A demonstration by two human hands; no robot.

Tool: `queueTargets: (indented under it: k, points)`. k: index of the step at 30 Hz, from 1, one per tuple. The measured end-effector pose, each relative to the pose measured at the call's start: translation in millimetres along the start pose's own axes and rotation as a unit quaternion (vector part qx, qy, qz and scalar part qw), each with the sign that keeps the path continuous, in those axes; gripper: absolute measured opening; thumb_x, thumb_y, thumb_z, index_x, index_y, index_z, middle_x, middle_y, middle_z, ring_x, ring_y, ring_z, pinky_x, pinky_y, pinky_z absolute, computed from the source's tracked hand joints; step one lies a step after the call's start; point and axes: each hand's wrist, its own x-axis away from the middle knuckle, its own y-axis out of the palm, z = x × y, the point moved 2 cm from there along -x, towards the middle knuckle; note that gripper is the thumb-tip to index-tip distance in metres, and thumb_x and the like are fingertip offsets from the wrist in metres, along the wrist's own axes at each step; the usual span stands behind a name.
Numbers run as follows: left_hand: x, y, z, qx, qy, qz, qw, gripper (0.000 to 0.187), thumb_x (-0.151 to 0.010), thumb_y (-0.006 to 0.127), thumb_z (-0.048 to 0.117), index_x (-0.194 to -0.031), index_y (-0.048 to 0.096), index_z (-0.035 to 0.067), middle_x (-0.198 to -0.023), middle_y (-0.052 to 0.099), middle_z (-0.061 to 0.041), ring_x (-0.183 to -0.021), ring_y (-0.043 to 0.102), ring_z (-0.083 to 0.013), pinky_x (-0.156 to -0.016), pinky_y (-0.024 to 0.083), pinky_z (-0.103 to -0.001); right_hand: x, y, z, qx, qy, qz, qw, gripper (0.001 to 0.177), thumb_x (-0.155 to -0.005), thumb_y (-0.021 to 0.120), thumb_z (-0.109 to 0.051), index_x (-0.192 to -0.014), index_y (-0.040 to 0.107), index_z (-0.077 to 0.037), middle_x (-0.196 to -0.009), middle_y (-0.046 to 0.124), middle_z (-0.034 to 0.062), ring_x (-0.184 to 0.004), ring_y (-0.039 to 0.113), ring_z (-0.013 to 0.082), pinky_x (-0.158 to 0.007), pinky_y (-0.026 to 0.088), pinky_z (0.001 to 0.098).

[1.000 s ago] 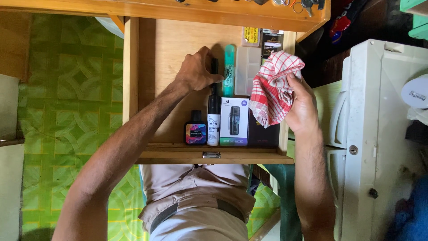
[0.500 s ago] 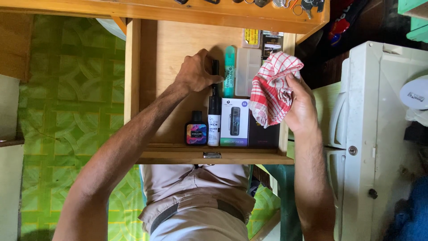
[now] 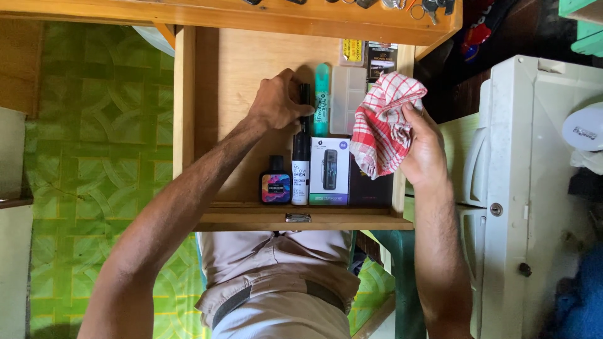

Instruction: The person removes various small items from a wooden drawer, wipes them with a red-and-white checkered cloth, and places them back into the drawer in a more organized arrangement. The items include bottles, boxes, and a small glass jar.

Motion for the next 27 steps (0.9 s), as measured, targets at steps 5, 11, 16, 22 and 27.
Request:
queueTargets:
  k: [5,11,16,22,27]
  points:
    - [3.2,-1.1,3.5,0.001,0.005,-0.009,1.000,0.064,-0.070,0.094,0.030,-0.124,0.064,0.012,-0.107,0.072,-0.020,-0.110,0.070,-0.0407,-0.093,0.060,-0.050,-3.3,-8.3,3.0,-0.007,-0.010,0.006,1.000,0.013,-0.096,0.073,-0.019,-0.108,0.075,-0.015,-0.106,0.077,0.0065,-0.101,0.075,0.0233,-0.096,0.062,0.0464]
    - [2.0,4.9,1.3,0.007,0.002,-0.009,1.000,0.066,-0.071,0.094,0.031,-0.126,0.062,0.012,-0.112,0.071,-0.022,-0.113,0.069,-0.0414,-0.094,0.060,-0.050,3.4,-5.4,-4.1,-0.006,-0.015,0.005,1.000,0.014,-0.096,0.073,-0.021,-0.110,0.074,-0.016,-0.109,0.077,0.0058,-0.103,0.075,0.0226,-0.096,0.063,0.0456]
    - [6.7,-3.6,6.5,0.006,0.007,-0.010,1.000,0.070,-0.070,0.094,0.034,-0.127,0.061,0.012,-0.113,0.070,-0.022,-0.113,0.069,-0.0413,-0.093,0.060,-0.051,3.0,-10.3,-9.0,-0.008,-0.018,0.005,1.000,0.016,-0.096,0.073,-0.022,-0.112,0.074,-0.018,-0.113,0.076,0.0051,-0.106,0.074,0.0224,-0.098,0.062,0.0454]
    - [-8.2,-4.9,-17.6,0.014,0.043,0.009,0.999,0.061,-0.074,0.093,0.038,-0.121,0.064,0.011,-0.093,0.076,-0.016,-0.102,0.074,-0.0379,-0.093,0.059,-0.051,9.8,-10.4,-17.5,-0.016,-0.018,0.016,1.000,0.016,-0.096,0.073,-0.023,-0.111,0.074,-0.018,-0.113,0.077,0.0052,-0.107,0.074,0.0232,-0.100,0.062,0.0463]
    - [-6.4,-15.8,-19.3,0.019,0.067,0.024,0.997,0.055,-0.083,0.084,0.040,-0.123,0.062,0.011,-0.084,0.077,-0.007,-0.095,0.076,-0.0308,-0.093,0.058,-0.048,5.0,-23.1,-27.7,-0.014,-0.015,0.027,0.999,0.021,-0.095,0.073,-0.029,-0.112,0.074,-0.016,-0.113,0.077,0.0065,-0.104,0.076,0.0229,-0.098,0.063,0.0432]
